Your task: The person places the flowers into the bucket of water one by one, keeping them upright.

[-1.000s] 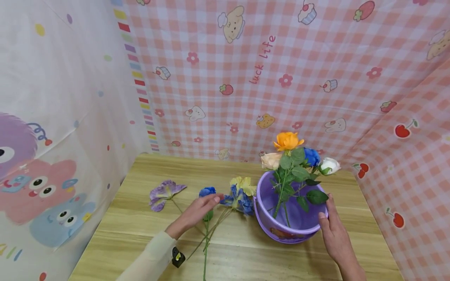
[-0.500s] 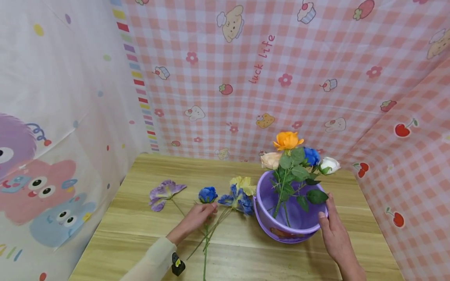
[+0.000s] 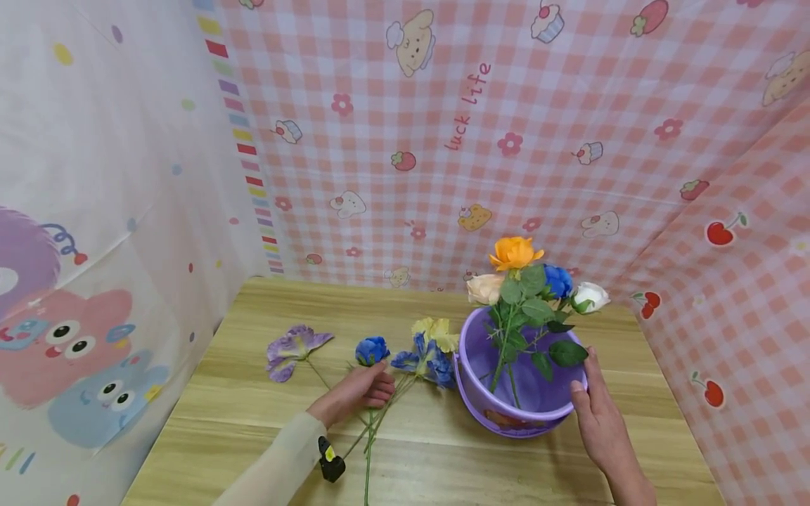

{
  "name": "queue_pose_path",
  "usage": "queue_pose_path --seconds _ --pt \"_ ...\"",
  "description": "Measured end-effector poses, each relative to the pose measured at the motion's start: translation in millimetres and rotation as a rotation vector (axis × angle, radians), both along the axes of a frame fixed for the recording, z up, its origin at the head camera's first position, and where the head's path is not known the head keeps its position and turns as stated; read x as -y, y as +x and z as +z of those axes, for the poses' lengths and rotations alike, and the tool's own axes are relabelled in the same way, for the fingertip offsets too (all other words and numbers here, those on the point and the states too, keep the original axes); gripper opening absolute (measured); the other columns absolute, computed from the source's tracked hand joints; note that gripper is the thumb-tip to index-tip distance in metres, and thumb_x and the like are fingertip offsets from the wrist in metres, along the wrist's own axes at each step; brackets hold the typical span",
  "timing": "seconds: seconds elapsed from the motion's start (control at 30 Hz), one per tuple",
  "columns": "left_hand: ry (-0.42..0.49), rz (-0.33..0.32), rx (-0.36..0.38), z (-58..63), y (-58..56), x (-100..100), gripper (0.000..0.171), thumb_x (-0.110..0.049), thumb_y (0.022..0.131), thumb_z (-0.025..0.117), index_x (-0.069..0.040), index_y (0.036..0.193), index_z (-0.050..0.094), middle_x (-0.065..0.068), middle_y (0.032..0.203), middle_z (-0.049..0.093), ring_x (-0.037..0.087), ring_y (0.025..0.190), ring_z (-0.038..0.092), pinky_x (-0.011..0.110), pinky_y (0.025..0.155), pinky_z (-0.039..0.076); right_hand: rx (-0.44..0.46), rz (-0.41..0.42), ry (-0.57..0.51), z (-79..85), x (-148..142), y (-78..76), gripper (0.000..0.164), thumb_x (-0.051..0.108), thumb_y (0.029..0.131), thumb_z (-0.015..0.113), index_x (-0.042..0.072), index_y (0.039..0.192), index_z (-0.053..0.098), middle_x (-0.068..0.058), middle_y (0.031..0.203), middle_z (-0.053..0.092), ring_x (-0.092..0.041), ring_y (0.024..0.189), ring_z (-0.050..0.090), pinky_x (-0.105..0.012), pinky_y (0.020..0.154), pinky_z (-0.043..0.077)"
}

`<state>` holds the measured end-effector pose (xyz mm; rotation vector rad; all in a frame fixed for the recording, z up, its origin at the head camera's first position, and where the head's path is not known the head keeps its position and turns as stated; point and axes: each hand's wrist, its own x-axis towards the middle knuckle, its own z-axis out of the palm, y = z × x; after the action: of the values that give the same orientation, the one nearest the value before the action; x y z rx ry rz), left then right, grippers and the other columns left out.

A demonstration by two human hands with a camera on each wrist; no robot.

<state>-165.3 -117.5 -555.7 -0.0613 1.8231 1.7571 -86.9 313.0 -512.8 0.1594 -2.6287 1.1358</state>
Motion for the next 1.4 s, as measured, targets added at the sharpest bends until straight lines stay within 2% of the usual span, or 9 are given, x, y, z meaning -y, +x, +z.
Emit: queue_pose_path --seconds 0.1,0.23,0.4,0.63,0.9,1.17,1.4 --pt "0.014 -0.005 0.029 -3.7 -2.9 -0.5 0.053 -0.029 0.110 0.046 0.017 0.132 0.056 0.023 0.117 0.068 0.023 0.096 0.069 0.035 0.088 0.060 0.007 -0.002 0.005 0.4 0.2 -0.2 0.062 0.021 0.112 0.041 0.012 0.167 0.012 -0.022 0.171 0.012 -0.039 0.150 0.018 -0.005 0.109 0.007" --pt "0.038 -0.033 -0.002 -8.0 -6.4 -0.3 0.039 -0.011 0.106 0.054 0.018 0.132 0.057 0.023 0.113 0.070 0.015 0.090 0.069 0.027 0.081 0.060 0.011 -0.002 0.005 0.6 0.4 -0.2 0.062 0.021 0.112 0.040 0.009 0.167 0.013 -0.022 0.170 0.011 -0.038 0.150 0.018 -0.005 0.109 0.007" --pt "0.066 -0.050 -0.033 -9.4 -7.2 0.9 0.038 0.003 0.101 0.059 0.019 0.135 0.055 0.030 0.119 0.067 0.017 0.093 0.070 0.027 0.081 0.060 0.013 -0.001 0.002 0.2 0.1 0.1 0.062 0.021 0.113 0.040 0.012 0.167 0.012 -0.022 0.170 0.011 -0.039 0.150 0.018 -0.005 0.109 0.007" --pt "0.064 -0.047 -0.024 -6.7 -7.0 3.4 0.038 0.008 0.098 0.061 0.016 0.135 0.057 0.023 0.112 0.070 0.016 0.088 0.069 0.028 0.078 0.061 0.005 -0.007 0.007 -0.5 -0.2 0.4 0.063 0.021 0.112 0.040 0.013 0.168 0.011 -0.022 0.170 0.013 -0.038 0.150 0.018 -0.005 0.110 0.007" --pt "0.054 -0.009 -0.065 7.2 -3.0 9.4 0.039 0.012 0.092 0.064 0.014 0.131 0.058 0.023 0.111 0.068 0.019 0.090 0.068 0.034 0.083 0.061 0.012 -0.010 0.012 -0.3 0.1 0.2 0.063 0.022 0.113 0.039 0.014 0.168 0.010 -0.022 0.170 0.013 -0.037 0.150 0.018 -0.005 0.110 0.007" --pt "0.096 0.036 -0.134 23.8 -2.3 12.1 0.039 0.011 0.092 0.065 0.014 0.130 0.056 0.012 0.103 0.068 0.018 0.091 0.067 0.038 0.087 0.060 0.004 -0.007 0.009 -0.5 0.1 0.3 0.063 0.021 0.112 0.040 0.014 0.168 0.011 -0.023 0.170 0.013 -0.035 0.150 0.017 -0.005 0.110 0.007" --pt "0.140 0.088 -0.141 37.8 -1.8 9.5 0.035 0.009 0.094 0.066 0.008 0.129 0.061 0.007 0.100 0.067 0.015 0.088 0.068 0.034 0.083 0.061 0.012 -0.010 0.012 0.0 0.4 -0.1 0.063 0.022 0.113 0.040 0.015 0.168 0.011 -0.022 0.170 0.013 -0.036 0.150 0.018 -0.005 0.109 0.007"
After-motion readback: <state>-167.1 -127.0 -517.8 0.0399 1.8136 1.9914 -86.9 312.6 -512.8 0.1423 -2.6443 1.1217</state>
